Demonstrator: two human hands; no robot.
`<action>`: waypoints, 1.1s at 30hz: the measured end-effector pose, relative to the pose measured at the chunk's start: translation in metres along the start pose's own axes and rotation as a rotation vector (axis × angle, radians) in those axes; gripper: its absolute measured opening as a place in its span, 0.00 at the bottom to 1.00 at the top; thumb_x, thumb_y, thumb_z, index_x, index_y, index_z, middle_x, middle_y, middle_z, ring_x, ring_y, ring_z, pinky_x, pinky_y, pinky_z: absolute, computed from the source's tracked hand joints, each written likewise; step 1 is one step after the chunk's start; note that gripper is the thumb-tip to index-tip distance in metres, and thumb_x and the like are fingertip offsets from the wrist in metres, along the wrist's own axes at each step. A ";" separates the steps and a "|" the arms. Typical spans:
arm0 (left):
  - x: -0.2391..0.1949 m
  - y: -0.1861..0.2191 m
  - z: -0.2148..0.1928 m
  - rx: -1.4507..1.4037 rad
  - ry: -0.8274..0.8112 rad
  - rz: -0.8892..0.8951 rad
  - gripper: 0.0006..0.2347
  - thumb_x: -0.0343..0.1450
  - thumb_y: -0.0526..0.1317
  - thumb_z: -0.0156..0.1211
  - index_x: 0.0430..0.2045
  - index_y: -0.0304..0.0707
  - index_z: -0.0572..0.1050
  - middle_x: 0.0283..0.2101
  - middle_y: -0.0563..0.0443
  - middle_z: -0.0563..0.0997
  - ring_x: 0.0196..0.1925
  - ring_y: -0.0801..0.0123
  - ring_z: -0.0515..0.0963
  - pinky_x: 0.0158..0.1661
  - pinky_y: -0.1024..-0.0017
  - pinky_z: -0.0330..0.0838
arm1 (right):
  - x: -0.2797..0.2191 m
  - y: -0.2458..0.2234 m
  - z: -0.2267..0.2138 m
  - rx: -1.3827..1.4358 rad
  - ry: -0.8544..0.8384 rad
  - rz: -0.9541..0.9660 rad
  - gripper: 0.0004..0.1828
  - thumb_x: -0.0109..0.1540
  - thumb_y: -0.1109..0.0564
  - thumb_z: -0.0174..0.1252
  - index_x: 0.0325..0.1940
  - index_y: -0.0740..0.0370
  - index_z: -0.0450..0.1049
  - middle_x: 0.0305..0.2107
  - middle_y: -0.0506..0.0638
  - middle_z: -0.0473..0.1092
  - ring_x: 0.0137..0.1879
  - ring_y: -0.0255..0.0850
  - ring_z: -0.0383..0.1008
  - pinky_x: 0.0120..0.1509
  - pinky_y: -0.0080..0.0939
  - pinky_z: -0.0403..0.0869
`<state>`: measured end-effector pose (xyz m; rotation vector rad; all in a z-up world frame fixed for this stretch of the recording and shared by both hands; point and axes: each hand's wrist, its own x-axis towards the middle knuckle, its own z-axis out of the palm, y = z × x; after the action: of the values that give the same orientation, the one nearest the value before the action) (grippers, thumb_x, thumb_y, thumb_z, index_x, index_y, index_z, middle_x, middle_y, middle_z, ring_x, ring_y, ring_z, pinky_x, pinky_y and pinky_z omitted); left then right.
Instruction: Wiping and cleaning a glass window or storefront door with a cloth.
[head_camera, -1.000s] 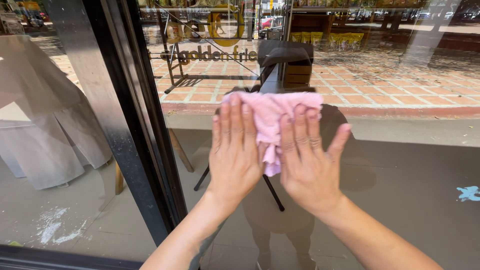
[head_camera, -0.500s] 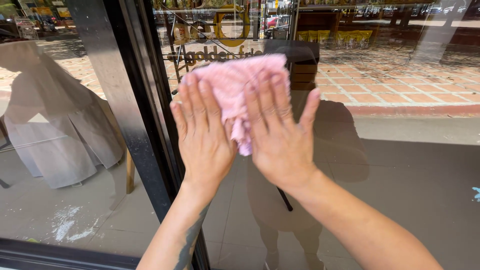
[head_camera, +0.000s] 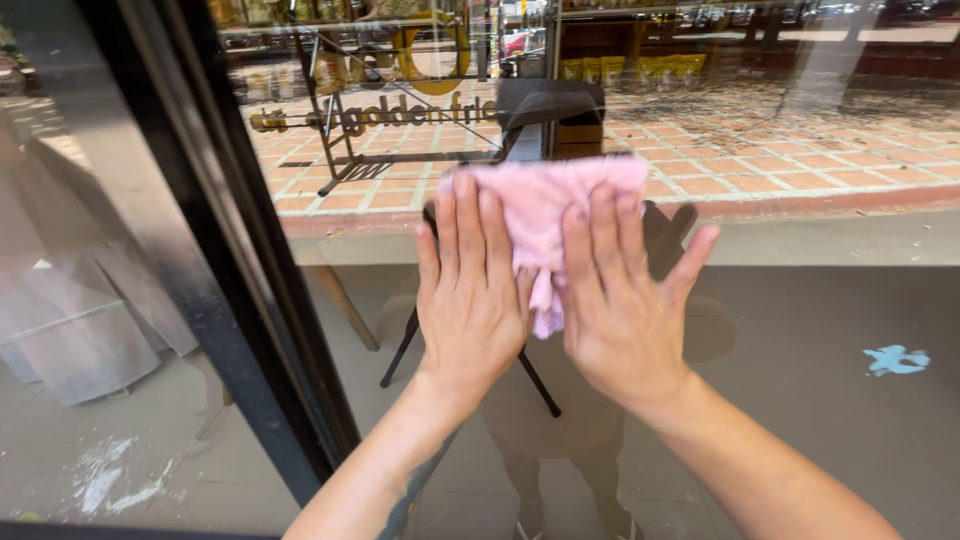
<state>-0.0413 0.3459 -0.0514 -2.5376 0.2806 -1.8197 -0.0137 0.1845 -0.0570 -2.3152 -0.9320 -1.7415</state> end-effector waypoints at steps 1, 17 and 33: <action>0.015 0.001 -0.004 -0.008 -0.001 0.008 0.32 0.76 0.47 0.51 0.70 0.18 0.52 0.74 0.24 0.50 0.79 0.41 0.45 0.73 0.50 0.28 | 0.010 0.005 -0.004 -0.008 -0.001 0.008 0.37 0.72 0.54 0.57 0.81 0.70 0.52 0.78 0.61 0.41 0.83 0.49 0.34 0.74 0.78 0.22; 0.002 0.026 0.012 0.089 0.022 -0.126 0.30 0.80 0.45 0.44 0.71 0.17 0.46 0.75 0.23 0.42 0.79 0.38 0.38 0.75 0.49 0.28 | 0.004 0.017 -0.009 -0.003 0.042 -0.038 0.36 0.73 0.51 0.55 0.80 0.70 0.53 0.76 0.62 0.44 0.82 0.50 0.35 0.76 0.75 0.23; 0.109 0.066 -0.013 0.113 -0.010 -0.066 0.29 0.86 0.51 0.47 0.75 0.28 0.47 0.78 0.35 0.44 0.80 0.51 0.38 0.69 0.40 0.17 | 0.061 0.079 -0.040 -0.069 -0.015 0.164 0.34 0.82 0.46 0.47 0.84 0.63 0.44 0.79 0.57 0.36 0.83 0.48 0.28 0.76 0.76 0.18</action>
<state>-0.0289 0.2660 0.0476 -2.5070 0.0913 -1.7888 0.0039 0.1283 0.0331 -2.3747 -0.6717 -1.7179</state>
